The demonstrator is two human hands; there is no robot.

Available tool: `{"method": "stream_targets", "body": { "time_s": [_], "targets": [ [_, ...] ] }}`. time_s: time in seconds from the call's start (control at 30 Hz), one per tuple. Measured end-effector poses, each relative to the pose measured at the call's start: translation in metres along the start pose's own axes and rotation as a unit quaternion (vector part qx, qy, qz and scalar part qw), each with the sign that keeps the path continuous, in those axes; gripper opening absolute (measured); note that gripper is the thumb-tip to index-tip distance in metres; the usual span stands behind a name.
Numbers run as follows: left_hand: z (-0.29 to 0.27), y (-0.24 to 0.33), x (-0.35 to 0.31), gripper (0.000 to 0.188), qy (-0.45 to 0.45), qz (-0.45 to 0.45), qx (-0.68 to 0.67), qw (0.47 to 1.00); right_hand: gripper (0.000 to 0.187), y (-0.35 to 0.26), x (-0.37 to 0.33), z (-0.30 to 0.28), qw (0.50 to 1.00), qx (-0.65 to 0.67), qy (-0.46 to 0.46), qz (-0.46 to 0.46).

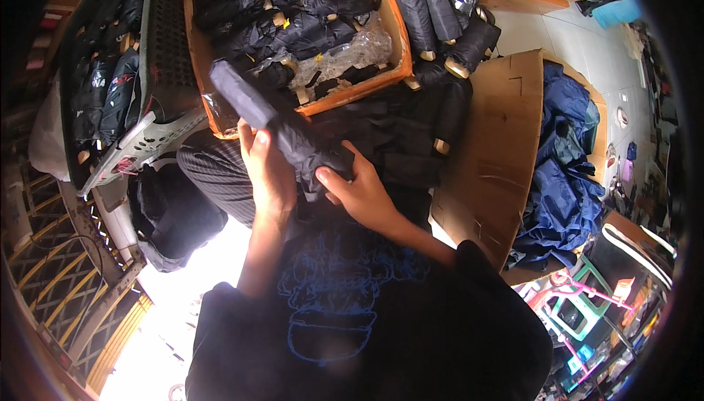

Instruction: The person repeatedly picks up black fabric bundles from a crate, folds them by hand, and places them back into the crate. The task involves consistent folding and stacking of similar items without using tools.

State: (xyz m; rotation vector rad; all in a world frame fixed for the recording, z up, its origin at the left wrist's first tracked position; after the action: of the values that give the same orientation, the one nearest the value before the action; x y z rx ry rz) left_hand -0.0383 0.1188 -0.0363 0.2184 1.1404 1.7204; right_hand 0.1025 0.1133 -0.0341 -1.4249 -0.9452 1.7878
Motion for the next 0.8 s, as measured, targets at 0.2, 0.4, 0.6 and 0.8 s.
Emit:
{"method": "stream_targets", "body": {
  "time_s": [0.2, 0.4, 0.6, 0.8],
  "targets": [
    [0.024, -0.001, -0.012, 0.059, 0.066, -0.029, 0.07, 0.995, 0.056, -0.02, -0.001, 0.009, 0.93, -0.195, 0.078, -0.301],
    [0.033, -0.012, -0.026, 0.029, 0.048, -0.025, 0.044, 0.998, 0.058, -0.013, -0.001, 0.007, 0.874, -0.248, 0.128, -0.398],
    [0.025, -0.014, -0.019, 0.058, -0.016, -0.047, 0.044, 0.998, 0.067, -0.023, 0.003, 0.0, 0.914, -0.164, 0.02, -0.371],
    [0.028, 0.007, -0.008, 0.084, -0.14, 0.037, 0.144, 0.979, 0.052, -0.022, 0.013, -0.005, 0.991, 0.085, -0.099, -0.024]
  ]
}}
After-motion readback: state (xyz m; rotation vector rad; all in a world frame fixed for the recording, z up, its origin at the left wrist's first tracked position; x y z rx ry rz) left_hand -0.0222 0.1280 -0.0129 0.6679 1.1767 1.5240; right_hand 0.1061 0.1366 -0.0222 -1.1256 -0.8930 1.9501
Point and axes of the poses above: each hand's wrist, its own x-axis towards the middle knuckle, its own z-axis out of the palm, y = z × x, the point moved 4 cm from there along x, towards the middle knuckle, and after that the axes turned 14 degrees about y, right-handed, at the moved point
